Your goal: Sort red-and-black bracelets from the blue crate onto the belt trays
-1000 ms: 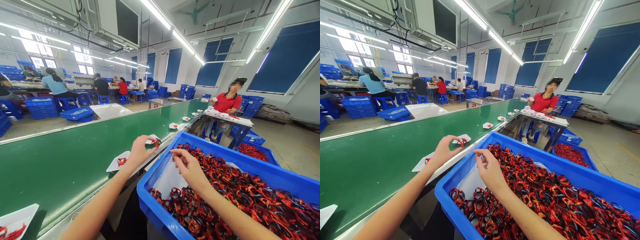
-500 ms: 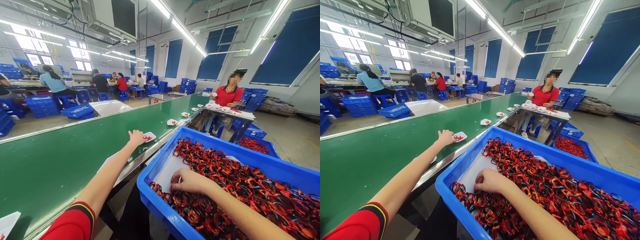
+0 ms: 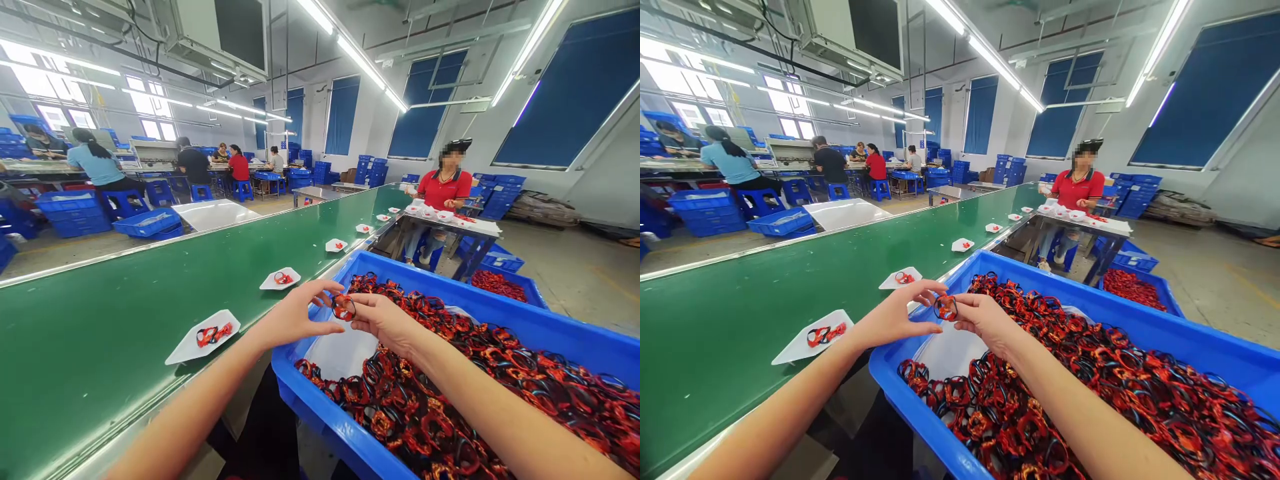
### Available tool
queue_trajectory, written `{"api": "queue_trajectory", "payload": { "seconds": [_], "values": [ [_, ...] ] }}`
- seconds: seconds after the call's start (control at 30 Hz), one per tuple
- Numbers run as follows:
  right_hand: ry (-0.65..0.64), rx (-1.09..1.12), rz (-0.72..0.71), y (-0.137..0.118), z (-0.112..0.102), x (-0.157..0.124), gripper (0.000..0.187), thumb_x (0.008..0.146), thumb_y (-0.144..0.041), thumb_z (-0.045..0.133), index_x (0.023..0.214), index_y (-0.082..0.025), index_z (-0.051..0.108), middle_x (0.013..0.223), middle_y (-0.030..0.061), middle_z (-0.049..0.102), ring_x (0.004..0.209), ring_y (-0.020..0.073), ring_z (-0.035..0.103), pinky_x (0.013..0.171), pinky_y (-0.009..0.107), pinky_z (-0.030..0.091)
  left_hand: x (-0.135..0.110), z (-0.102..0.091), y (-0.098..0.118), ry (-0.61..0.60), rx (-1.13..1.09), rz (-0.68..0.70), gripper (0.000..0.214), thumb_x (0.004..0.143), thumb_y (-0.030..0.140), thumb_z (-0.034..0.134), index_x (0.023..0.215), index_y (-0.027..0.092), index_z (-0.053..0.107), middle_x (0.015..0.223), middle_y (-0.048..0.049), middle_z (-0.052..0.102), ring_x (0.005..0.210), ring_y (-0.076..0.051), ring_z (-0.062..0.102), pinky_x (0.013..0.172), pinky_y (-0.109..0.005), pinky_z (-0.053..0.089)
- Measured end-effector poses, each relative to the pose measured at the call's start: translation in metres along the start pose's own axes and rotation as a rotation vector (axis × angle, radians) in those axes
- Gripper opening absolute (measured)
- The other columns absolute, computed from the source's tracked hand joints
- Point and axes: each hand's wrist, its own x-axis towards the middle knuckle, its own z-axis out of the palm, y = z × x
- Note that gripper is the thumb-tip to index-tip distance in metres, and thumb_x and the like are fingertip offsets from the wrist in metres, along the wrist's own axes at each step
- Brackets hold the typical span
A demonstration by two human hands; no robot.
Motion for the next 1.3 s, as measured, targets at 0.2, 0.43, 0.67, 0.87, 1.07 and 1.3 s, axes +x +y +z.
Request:
{"api": "queue_trajectory", "payload": {
  "seconds": [0.2, 0.43, 0.67, 0.87, 1.07, 1.3],
  "values": [
    [-0.054, 0.163, 0.048, 0.003, 0.01, -0.003, 0.043, 0.058, -0.041, 0.085, 0.091, -0.015, 0.073, 0.079, 0.0025, 0.069, 0.066, 0.004, 0.059, 0.063, 0.015, 0.047, -0.002, 0.007, 0.0, 0.103, 0.016, 0.045, 0.039, 0.078, 0.028, 0.074, 0.114, 0.022, 0.059, 0.106, -0.0016, 0.063, 0.089, -0.013, 0.056, 0.084, -0.027, 0.046],
    [-0.033, 0.14, 0.011, -0.001, 0.011, -0.003, 0.029, 0.076, -0.034, 0.073, 0.094, -0.012, 0.071, 0.09, 0.0083, 0.072, 0.072, 0.0076, 0.064, 0.063, 0.016, 0.05, -0.006, 0.009, -0.009, 0.158, 0.031, 0.021, 0.039, 0.076, 0.026, 0.075, 0.112, 0.023, 0.06, 0.105, 0.0, 0.065, 0.09, -0.014, 0.057, 0.086, -0.028, 0.046],
    [0.009, 0.156, -0.047, -0.003, 0.008, -0.001, 0.029, 0.071, -0.035, 0.077, 0.092, -0.014, 0.071, 0.096, 0.0082, 0.072, 0.078, 0.0108, 0.066, 0.066, 0.018, 0.054, -0.005, 0.008, -0.011, 0.204, 0.08, 0.07, 0.037, 0.079, 0.026, 0.072, 0.115, 0.024, 0.061, 0.114, -0.0038, 0.059, 0.094, -0.015, 0.056, 0.083, -0.028, 0.048],
    [0.091, 0.154, -0.05, -0.005, 0.01, 0.0, 0.035, 0.064, -0.039, 0.082, 0.088, -0.016, 0.072, 0.095, 0.0054, 0.07, 0.076, 0.0099, 0.065, 0.065, 0.018, 0.055, -0.004, 0.008, -0.011, 0.195, 0.126, 0.036, 0.043, 0.081, 0.028, 0.071, 0.122, 0.026, 0.059, 0.115, -0.0029, 0.058, 0.093, -0.014, 0.056, 0.086, -0.027, 0.048],
    [0.136, 0.05, -0.103, -0.006, 0.019, -0.003, 0.04, 0.064, -0.043, 0.08, 0.091, -0.014, 0.072, 0.091, 0.0061, 0.068, 0.08, 0.0124, 0.065, 0.069, 0.022, 0.055, -0.005, 0.011, -0.012, 0.209, 0.129, 0.047, 0.047, 0.078, 0.033, 0.074, 0.121, 0.024, 0.058, 0.113, -0.0023, 0.061, 0.094, -0.015, 0.058, 0.087, -0.029, 0.048],
    [0.215, -0.092, -0.165, -0.007, 0.023, -0.005, 0.032, 0.081, -0.044, 0.062, 0.094, -0.015, 0.065, 0.099, 0.0069, 0.067, 0.079, 0.0122, 0.063, 0.061, 0.021, 0.051, -0.007, 0.011, -0.008, 0.253, 0.051, 0.016, 0.037, 0.078, 0.024, 0.071, 0.113, 0.023, 0.059, 0.11, -0.0006, 0.065, 0.101, -0.015, 0.06, 0.096, -0.03, 0.047]
  ]
}}
